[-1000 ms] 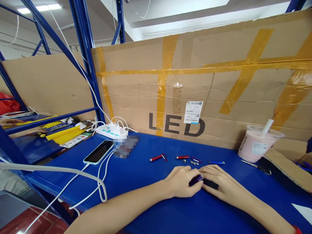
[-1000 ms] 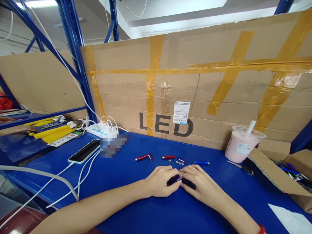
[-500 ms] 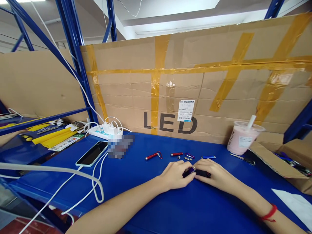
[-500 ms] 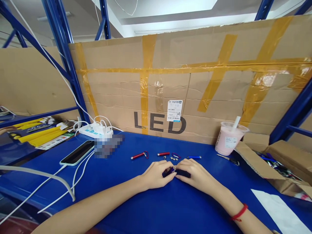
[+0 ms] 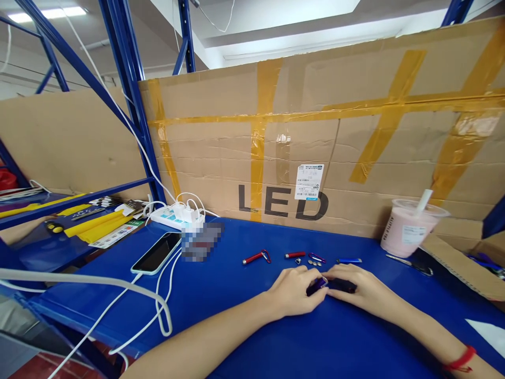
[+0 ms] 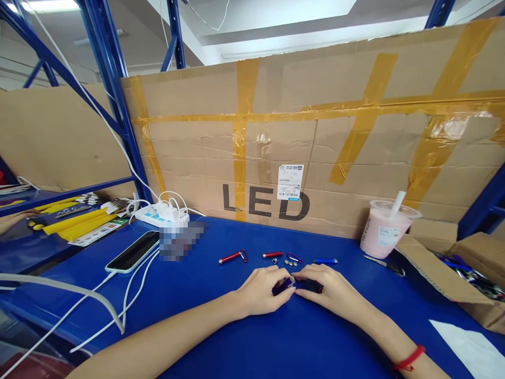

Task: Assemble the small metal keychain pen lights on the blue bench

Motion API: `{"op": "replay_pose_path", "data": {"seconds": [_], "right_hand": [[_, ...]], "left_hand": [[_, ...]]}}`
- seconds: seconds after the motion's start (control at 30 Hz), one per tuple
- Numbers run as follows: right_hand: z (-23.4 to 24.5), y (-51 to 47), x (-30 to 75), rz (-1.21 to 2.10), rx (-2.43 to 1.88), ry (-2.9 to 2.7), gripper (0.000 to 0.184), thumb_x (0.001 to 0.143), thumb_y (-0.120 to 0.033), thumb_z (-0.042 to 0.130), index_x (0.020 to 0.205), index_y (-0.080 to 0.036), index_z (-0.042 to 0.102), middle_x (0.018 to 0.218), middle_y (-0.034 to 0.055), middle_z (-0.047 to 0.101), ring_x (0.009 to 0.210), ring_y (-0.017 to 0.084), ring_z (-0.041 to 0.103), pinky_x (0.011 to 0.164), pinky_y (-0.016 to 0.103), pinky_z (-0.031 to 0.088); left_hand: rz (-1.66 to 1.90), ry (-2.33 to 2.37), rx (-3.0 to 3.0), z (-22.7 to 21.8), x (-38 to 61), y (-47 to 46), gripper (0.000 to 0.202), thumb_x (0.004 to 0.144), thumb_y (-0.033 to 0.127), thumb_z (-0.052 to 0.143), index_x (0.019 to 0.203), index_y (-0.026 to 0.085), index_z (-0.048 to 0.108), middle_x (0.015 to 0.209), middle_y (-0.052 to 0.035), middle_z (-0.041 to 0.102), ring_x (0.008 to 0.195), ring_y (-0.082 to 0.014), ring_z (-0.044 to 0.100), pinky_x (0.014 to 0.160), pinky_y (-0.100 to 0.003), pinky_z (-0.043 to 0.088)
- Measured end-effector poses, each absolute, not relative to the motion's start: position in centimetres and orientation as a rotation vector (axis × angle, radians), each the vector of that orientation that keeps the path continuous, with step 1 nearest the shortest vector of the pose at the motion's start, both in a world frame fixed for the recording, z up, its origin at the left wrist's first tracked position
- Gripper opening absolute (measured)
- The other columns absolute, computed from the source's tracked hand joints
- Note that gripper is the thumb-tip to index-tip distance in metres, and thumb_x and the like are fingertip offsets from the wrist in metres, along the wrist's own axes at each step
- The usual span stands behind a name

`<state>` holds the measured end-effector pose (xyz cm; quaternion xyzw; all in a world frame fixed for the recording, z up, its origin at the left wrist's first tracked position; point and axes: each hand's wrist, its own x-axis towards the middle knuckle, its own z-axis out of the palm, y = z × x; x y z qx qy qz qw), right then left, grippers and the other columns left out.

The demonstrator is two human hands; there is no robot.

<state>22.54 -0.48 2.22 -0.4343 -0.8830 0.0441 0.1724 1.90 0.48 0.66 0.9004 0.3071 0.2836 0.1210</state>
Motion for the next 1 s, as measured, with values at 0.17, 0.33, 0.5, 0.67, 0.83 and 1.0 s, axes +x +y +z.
{"op": "replay_pose_path", "data": {"seconds": [0.17, 0.33, 0.5, 0.67, 0.83, 1.0], "right_hand": [[2.13, -0.48, 22.68, 0.084, -1.222, -2.526, 0.038, 0.088, -0.046, 0.044, 0.106, -0.02, 0.065, 0.098, 0.0073, 0.065, 0.09, 0.02, 0.061, 0.08, 0.034, 0.049], [1.83, -0.35, 22.74, 0.072, -1.252, -2.55, 0.041, 0.09, -0.044, 0.04, 0.112, -0.017, 0.063, 0.105, 0.0097, 0.063, 0.096, 0.021, 0.059, 0.083, 0.035, 0.047], [2.18, -0.78, 22.28, 0.238, -1.348, -2.478, 0.038, 0.088, -0.04, 0.046, 0.112, -0.015, 0.062, 0.105, 0.0085, 0.06, 0.098, 0.018, 0.057, 0.085, 0.03, 0.046], [2.41, -1.17, 22.06, 0.276, -1.366, -2.467, 0.037, 0.088, -0.041, 0.047, 0.112, -0.017, 0.061, 0.106, 0.0072, 0.057, 0.099, 0.017, 0.054, 0.086, 0.029, 0.044], [1.86, -1.01, 22.26, 0.227, -1.325, -2.488, 0.04, 0.092, -0.042, 0.038, 0.119, -0.018, 0.057, 0.108, 0.0079, 0.054, 0.103, 0.017, 0.051, 0.09, 0.031, 0.042], [1.75, -1.21, 21.87, 0.18, -1.284, -2.523, 0.035, 0.092, -0.04, 0.038, 0.109, -0.018, 0.06, 0.106, 0.0082, 0.055, 0.1, 0.018, 0.052, 0.088, 0.033, 0.042]], "left_hand": [[0.817, 0.841, 2.751, 0.49, 1.97, 0.27, 0.021, 0.087, 0.033, 0.046, 0.093, 0.016, 0.057, 0.078, -0.0028, 0.06, 0.075, -0.0144, 0.058, 0.069, -0.024, 0.045], [0.715, 0.756, 2.916, 0.62, 2.03, -0.04, 0.027, 0.088, 0.036, 0.043, 0.094, 0.015, 0.059, 0.073, -0.0043, 0.057, 0.07, -0.0147, 0.057, 0.068, -0.025, 0.046], [0.717, 0.815, 2.863, 1.19, 1.83, -0.17, 0.026, 0.09, 0.033, 0.04, 0.093, 0.014, 0.056, 0.078, -0.0051, 0.058, 0.077, -0.016, 0.057, 0.073, -0.027, 0.046], [0.648, 0.824, 2.839, 1.29, 1.89, -0.06, 0.029, 0.093, 0.035, 0.034, 0.098, 0.015, 0.053, 0.084, -0.0054, 0.058, 0.079, -0.0176, 0.057, 0.074, -0.03, 0.046], [0.633, 1.03, 2.737, 0.97, 2.15, 0.26, 0.033, 0.095, 0.037, 0.029, 0.094, 0.014, 0.053, 0.08, -0.0057, 0.054, 0.076, -0.0174, 0.055, 0.072, -0.03, 0.045], [0.71, 1.021, 2.637, 0.98, 2.07, 0.34, 0.029, 0.095, 0.037, 0.032, 0.096, 0.016, 0.052, 0.081, -0.0035, 0.053, 0.073, -0.0154, 0.053, 0.067, -0.026, 0.042]]}}
